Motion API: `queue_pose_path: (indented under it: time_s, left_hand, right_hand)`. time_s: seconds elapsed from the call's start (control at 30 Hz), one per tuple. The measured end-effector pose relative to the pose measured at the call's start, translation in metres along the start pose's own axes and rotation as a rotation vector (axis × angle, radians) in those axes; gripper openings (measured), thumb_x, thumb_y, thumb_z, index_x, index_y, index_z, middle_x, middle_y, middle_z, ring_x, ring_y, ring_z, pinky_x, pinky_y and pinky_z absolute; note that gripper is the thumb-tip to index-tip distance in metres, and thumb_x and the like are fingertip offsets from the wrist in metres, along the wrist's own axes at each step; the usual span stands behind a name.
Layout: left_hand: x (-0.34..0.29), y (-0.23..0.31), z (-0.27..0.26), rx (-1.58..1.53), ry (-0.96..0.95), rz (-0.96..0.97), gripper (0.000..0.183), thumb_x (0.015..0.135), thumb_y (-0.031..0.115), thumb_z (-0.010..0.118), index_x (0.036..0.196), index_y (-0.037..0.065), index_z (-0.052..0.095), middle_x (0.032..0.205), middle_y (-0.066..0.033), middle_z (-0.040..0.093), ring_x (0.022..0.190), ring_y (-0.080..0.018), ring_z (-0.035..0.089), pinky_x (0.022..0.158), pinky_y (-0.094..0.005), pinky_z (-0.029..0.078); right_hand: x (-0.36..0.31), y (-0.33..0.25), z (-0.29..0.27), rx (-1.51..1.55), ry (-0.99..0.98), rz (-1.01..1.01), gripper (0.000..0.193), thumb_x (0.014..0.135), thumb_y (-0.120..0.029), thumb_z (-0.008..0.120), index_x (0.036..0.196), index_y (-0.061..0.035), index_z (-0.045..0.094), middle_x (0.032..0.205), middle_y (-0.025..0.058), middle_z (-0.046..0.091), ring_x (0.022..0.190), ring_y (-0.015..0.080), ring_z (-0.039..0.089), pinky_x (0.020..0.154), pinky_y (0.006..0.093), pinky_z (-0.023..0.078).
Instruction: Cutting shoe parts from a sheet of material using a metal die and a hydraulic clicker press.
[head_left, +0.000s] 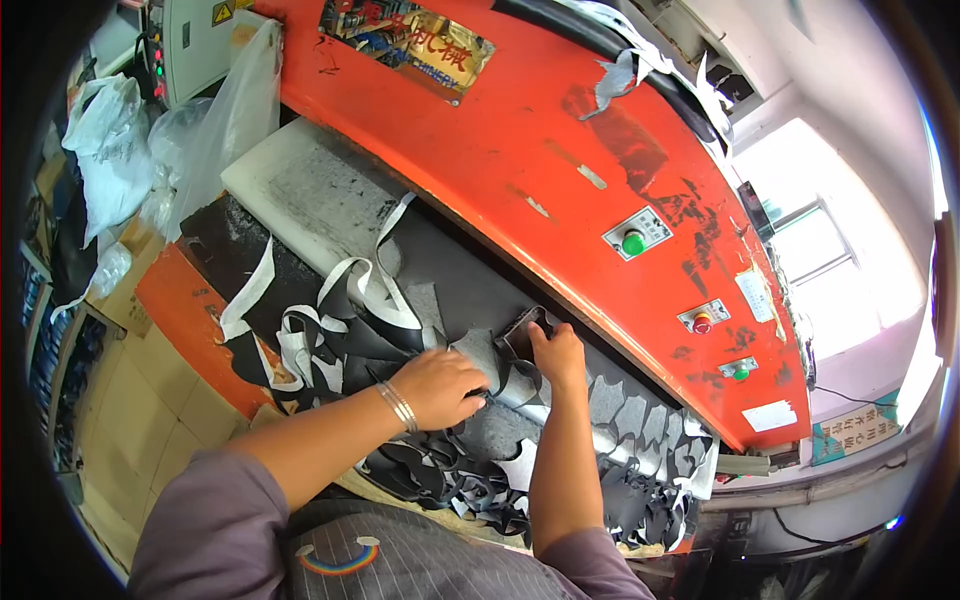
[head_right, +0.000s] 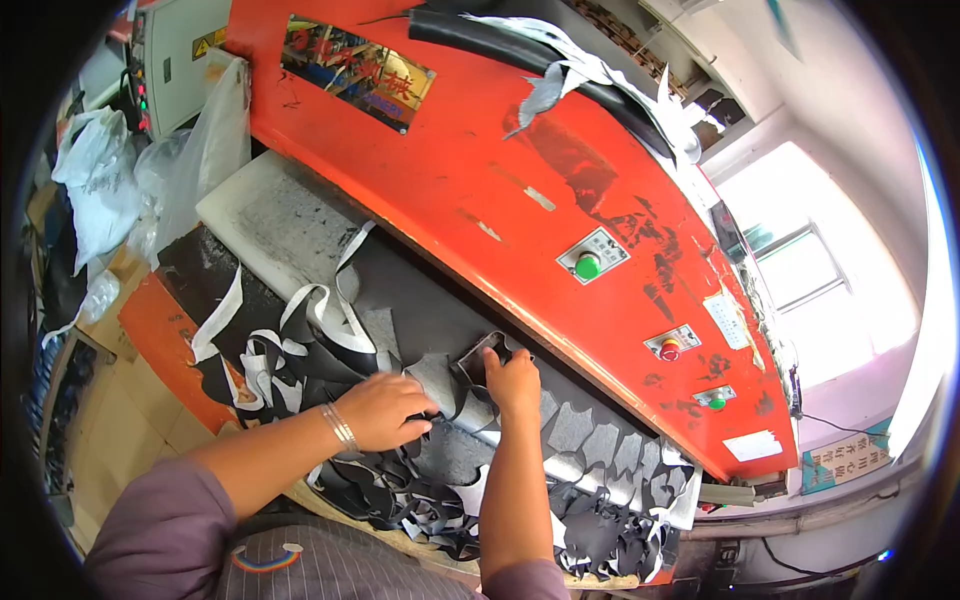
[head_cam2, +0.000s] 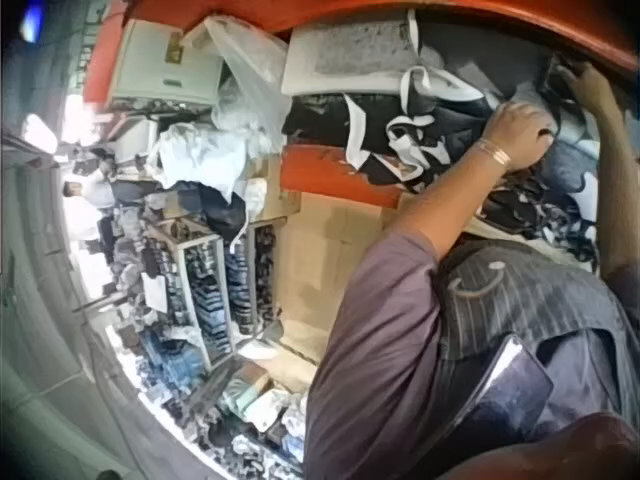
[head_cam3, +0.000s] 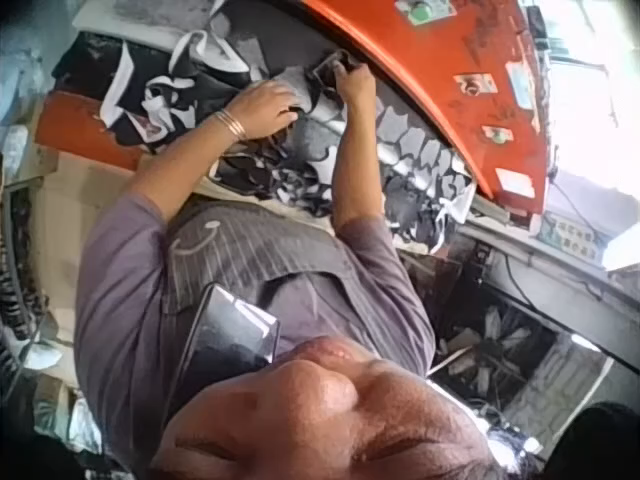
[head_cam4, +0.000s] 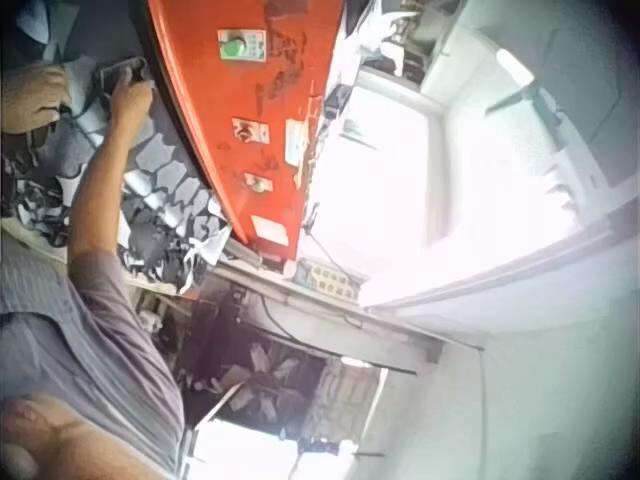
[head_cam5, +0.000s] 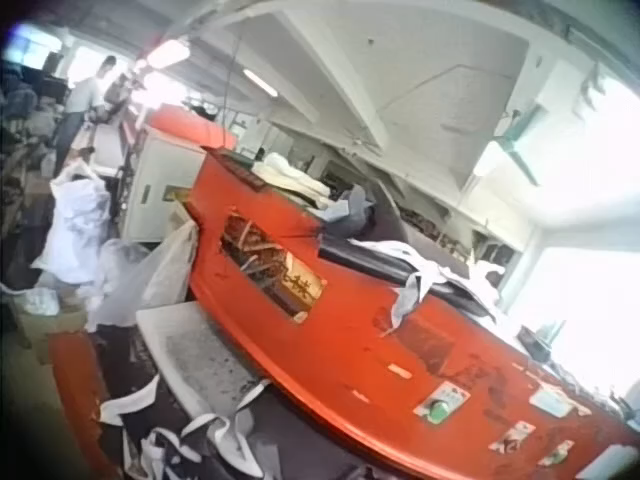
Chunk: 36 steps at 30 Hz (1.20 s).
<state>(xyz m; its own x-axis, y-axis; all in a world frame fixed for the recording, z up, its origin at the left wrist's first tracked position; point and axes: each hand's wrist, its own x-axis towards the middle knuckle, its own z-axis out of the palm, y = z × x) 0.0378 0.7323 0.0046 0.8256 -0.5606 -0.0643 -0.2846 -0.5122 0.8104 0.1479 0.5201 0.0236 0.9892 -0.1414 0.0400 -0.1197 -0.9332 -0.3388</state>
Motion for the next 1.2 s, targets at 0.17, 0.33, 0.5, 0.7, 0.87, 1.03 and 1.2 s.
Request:
queue_pose_path:
  time_s: [0.17, 0.33, 0.5, 0.7, 0.87, 1.03, 1.2]
  left_hand:
    - [-0.015, -0.051, 0.014, 0.465, 0.116, 0.100, 0.054, 0.086, 0.035, 0.059, 0.133, 0.011, 0.049, 0.151, -0.0122, 0.029, 0.140, -0.0309, 0.025, 0.112, -0.0449, 0.026]
    - [-0.010, -0.049, -0.017, 0.126, -0.114, 0.007, 0.045, 0.085, 0.034, 0.061, 0.119, 0.005, 0.059, 0.127, -0.0180, 0.055, 0.116, -0.0315, 0.054, 0.098, -0.0415, 0.042]
    - [0.039, -0.032, -0.016, -0.237, 0.180, 0.008, 0.051, 0.082, 0.025, 0.063, 0.127, 0.004, 0.052, 0.125, -0.0183, 0.056, 0.105, -0.0319, 0.060, 0.092, -0.0379, 0.046]
    - [0.099, -0.030, 0.042, -0.189, 0.183, 0.105, 0.066, 0.079, 0.018, 0.065, 0.138, 0.004, 0.038, 0.123, -0.0231, 0.057, 0.109, -0.0339, 0.059, 0.092, -0.0351, 0.047]
    - [0.083, -0.018, 0.045, -0.233, 0.021, -0.072, 0.049, 0.079, 0.017, 0.067, 0.124, 0.008, 0.051, 0.098, -0.0208, 0.064, 0.092, -0.0344, 0.063, 0.082, -0.0378, 0.050]
    - [0.029, -0.028, 0.093, -0.155, -0.292, 0.099, 0.042, 0.078, 0.018, 0.064, 0.118, 0.010, 0.057, 0.103, -0.0197, 0.065, 0.098, -0.0358, 0.063, 0.087, -0.0417, 0.048]
    - [0.008, -0.012, 0.061, -0.140, -0.079, 0.075, 0.039, 0.081, 0.021, 0.062, 0.117, 0.006, 0.057, 0.101, -0.0202, 0.063, 0.095, -0.0353, 0.061, 0.085, -0.0421, 0.047]
  right_hand:
    - [0.003, 0.002, 0.021, -0.014, 0.095, 0.118, 0.052, 0.077, -0.036, 0.071, 0.104, 0.0068, 0.056, 0.097, 0.0259, 0.066, 0.097, 0.0369, 0.064, 0.085, 0.0394, 0.049]
    - [-0.016, 0.047, 0.031, 0.060, 0.101, 0.044, 0.035, 0.074, -0.024, 0.076, 0.089, 0.0033, 0.060, 0.080, 0.0191, 0.067, 0.075, 0.0310, 0.066, 0.069, 0.0376, 0.050]
    - [-0.061, 0.044, 0.028, 0.647, -0.003, 0.095, 0.014, 0.090, -0.011, 0.062, 0.094, -0.0003, 0.054, 0.071, 0.0057, 0.063, 0.061, 0.0101, 0.058, 0.055, 0.0261, 0.046]
    - [-0.081, 0.076, 0.026, 1.086, -0.169, -0.012, 0.013, 0.094, -0.003, 0.049, 0.107, -0.0027, 0.050, 0.103, 0.0075, 0.062, 0.084, 0.0109, 0.059, 0.075, 0.0243, 0.047]
    - [-0.086, 0.085, -0.007, 1.141, -0.175, -0.140, 0.012, 0.095, -0.002, 0.047, 0.106, -0.0029, 0.052, 0.103, 0.0103, 0.066, 0.090, 0.0145, 0.062, 0.081, 0.0275, 0.049]
    - [-0.036, 0.040, -0.072, 0.166, 0.044, -0.482, 0.015, 0.080, 0.003, 0.059, 0.092, -0.0050, 0.062, 0.089, 0.0113, 0.064, 0.088, 0.0238, 0.060, 0.082, 0.0350, 0.046]
    - [0.017, -0.038, -0.069, -0.280, -0.071, -1.156, 0.020, 0.070, -0.001, 0.064, 0.087, -0.0117, 0.064, 0.086, 0.0004, 0.062, 0.093, 0.0207, 0.056, 0.096, 0.0472, 0.036]
